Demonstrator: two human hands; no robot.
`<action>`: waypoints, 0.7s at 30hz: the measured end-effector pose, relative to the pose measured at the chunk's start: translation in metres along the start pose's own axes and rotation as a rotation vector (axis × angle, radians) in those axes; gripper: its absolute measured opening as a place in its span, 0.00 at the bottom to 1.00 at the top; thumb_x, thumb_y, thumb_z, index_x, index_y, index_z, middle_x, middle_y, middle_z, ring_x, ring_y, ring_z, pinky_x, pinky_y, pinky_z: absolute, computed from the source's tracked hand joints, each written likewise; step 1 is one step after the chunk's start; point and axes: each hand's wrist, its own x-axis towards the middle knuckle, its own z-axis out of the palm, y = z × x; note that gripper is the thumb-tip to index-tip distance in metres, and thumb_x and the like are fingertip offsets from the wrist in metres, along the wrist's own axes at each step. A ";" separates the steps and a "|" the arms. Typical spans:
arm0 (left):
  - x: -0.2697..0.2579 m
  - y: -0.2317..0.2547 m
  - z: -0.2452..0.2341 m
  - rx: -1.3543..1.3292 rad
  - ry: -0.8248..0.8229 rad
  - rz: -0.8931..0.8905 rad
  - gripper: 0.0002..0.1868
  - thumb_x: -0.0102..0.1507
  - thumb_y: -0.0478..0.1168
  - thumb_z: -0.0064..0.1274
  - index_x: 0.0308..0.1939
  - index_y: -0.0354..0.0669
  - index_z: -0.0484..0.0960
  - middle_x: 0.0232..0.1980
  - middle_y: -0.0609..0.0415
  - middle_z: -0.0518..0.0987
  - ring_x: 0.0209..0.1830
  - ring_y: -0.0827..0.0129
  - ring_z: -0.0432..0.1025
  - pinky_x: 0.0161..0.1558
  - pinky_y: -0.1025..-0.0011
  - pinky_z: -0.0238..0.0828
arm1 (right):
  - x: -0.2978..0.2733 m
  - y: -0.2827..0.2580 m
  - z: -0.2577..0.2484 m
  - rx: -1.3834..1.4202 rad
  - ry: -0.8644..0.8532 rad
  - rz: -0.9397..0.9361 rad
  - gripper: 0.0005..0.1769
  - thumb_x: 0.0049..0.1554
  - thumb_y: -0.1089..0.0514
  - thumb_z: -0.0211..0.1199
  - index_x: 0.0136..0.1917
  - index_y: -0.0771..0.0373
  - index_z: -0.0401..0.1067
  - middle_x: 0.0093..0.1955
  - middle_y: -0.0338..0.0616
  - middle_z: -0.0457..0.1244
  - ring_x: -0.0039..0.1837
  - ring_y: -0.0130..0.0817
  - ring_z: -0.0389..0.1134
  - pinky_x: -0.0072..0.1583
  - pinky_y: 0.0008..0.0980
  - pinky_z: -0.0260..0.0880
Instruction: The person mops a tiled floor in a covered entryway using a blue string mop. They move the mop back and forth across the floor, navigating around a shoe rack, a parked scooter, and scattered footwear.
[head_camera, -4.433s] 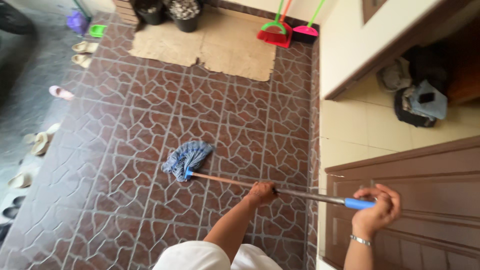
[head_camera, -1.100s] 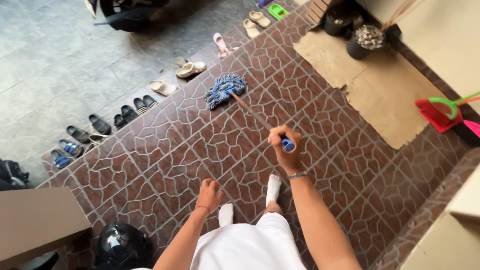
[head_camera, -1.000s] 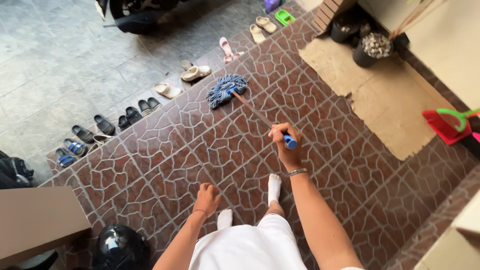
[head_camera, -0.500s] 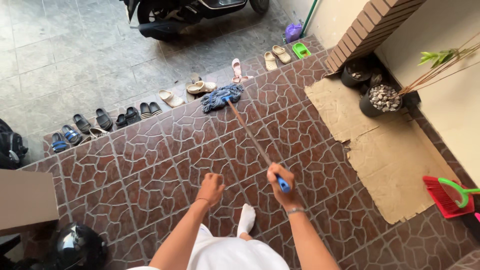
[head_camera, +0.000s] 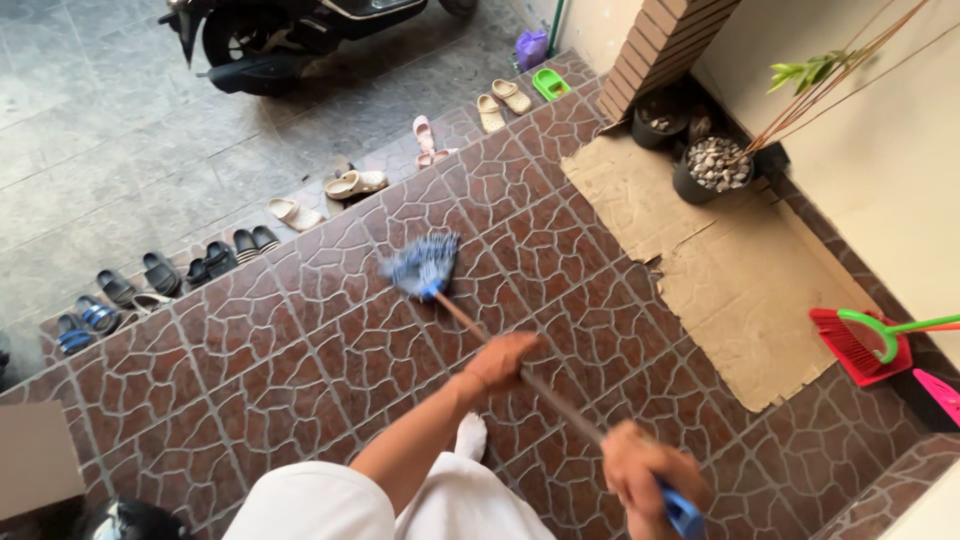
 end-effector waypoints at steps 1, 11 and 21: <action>-0.001 0.002 0.016 0.007 -0.103 -0.035 0.24 0.53 0.40 0.67 0.51 0.47 0.77 0.46 0.46 0.80 0.51 0.49 0.75 0.54 0.55 0.72 | -0.008 0.002 -0.018 0.003 -0.004 -0.044 0.10 0.58 0.62 0.59 0.35 0.63 0.65 0.30 0.40 0.60 0.34 0.30 0.62 0.52 0.37 0.68; 0.021 0.021 0.051 0.100 -0.227 -0.073 0.07 0.57 0.46 0.61 0.34 0.50 0.81 0.35 0.53 0.82 0.43 0.56 0.77 0.47 0.56 0.71 | 0.001 0.000 -0.099 0.012 -0.127 -0.292 0.14 0.55 0.61 0.62 0.35 0.57 0.57 0.25 0.38 0.55 0.27 0.30 0.56 0.36 0.34 0.60; 0.009 -0.120 0.049 0.162 0.062 -0.468 0.10 0.56 0.45 0.62 0.41 0.54 0.83 0.48 0.52 0.81 0.50 0.51 0.77 0.48 0.54 0.76 | 0.069 0.071 -0.005 0.270 0.262 0.074 0.18 0.59 0.62 0.47 0.28 0.58 0.52 0.22 0.35 0.43 0.28 0.26 0.41 0.37 0.33 0.49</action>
